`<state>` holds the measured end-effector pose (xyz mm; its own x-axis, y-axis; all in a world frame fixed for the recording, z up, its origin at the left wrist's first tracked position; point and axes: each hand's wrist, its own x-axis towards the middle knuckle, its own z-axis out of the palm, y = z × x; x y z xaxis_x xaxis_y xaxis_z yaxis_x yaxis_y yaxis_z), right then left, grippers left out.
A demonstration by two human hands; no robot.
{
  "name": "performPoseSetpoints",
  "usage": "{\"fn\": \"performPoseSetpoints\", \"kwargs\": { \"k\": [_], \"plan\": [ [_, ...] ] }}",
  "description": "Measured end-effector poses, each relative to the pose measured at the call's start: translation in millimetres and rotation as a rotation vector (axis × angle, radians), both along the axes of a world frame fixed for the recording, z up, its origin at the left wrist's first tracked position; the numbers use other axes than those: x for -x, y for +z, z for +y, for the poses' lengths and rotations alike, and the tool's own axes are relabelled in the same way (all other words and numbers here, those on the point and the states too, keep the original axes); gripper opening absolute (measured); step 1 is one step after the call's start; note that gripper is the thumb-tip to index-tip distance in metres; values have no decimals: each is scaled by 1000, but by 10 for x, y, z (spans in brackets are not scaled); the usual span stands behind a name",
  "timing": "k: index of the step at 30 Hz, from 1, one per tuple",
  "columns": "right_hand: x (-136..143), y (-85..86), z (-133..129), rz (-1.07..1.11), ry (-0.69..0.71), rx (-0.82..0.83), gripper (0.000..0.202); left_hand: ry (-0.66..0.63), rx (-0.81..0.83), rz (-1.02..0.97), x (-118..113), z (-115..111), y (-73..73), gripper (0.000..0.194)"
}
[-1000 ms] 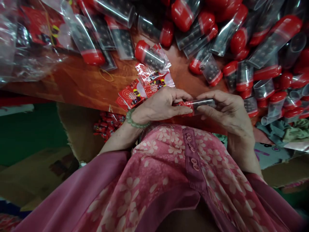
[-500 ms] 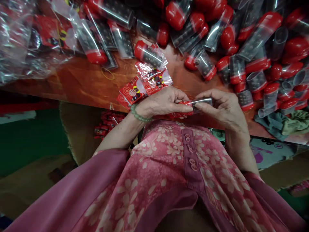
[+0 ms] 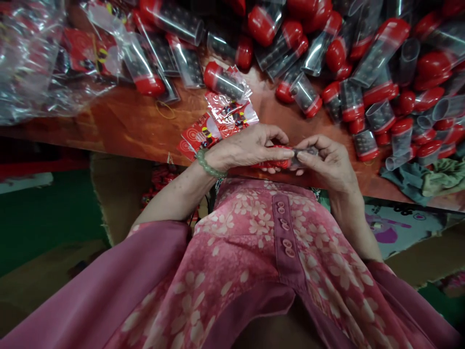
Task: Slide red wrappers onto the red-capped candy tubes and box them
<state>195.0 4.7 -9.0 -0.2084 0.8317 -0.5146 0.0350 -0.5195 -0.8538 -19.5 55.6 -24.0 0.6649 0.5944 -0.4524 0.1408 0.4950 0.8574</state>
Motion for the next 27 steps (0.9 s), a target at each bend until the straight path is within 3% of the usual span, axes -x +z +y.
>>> {"fn": "performPoseSetpoints", "kwargs": {
  "k": [7, 10, 13, 17, 20, 23, 27],
  "plan": [
    [64, 3, 5, 64, 22, 42, 53, 30, -26, -32, -38, 74, -63, 44],
    [96, 2, 11, 72, 18, 34, 42, 41, -7, -29, -40, 100, -100, 48],
    [119, -7, 19, 97, -38, 69, 36, 156, 36, -36, 40, 89, -51, 46],
    [131, -4, 55, 154, -169, 127, 35, 377, 206, -132, 171, -78, 91, 47],
    [153, 4, 78, 180, -217, 126, 33, 500, 372, -223, 140, -286, 148, 51],
    [204, 10, 79, 130, -206, 69, 33, 513, 430, -281, 11, -432, 140, 49],
    [296, 13, 62, -11, -182, -120, 30, 565, 435, -305, -118, -435, 99, 44]
  ]
}}
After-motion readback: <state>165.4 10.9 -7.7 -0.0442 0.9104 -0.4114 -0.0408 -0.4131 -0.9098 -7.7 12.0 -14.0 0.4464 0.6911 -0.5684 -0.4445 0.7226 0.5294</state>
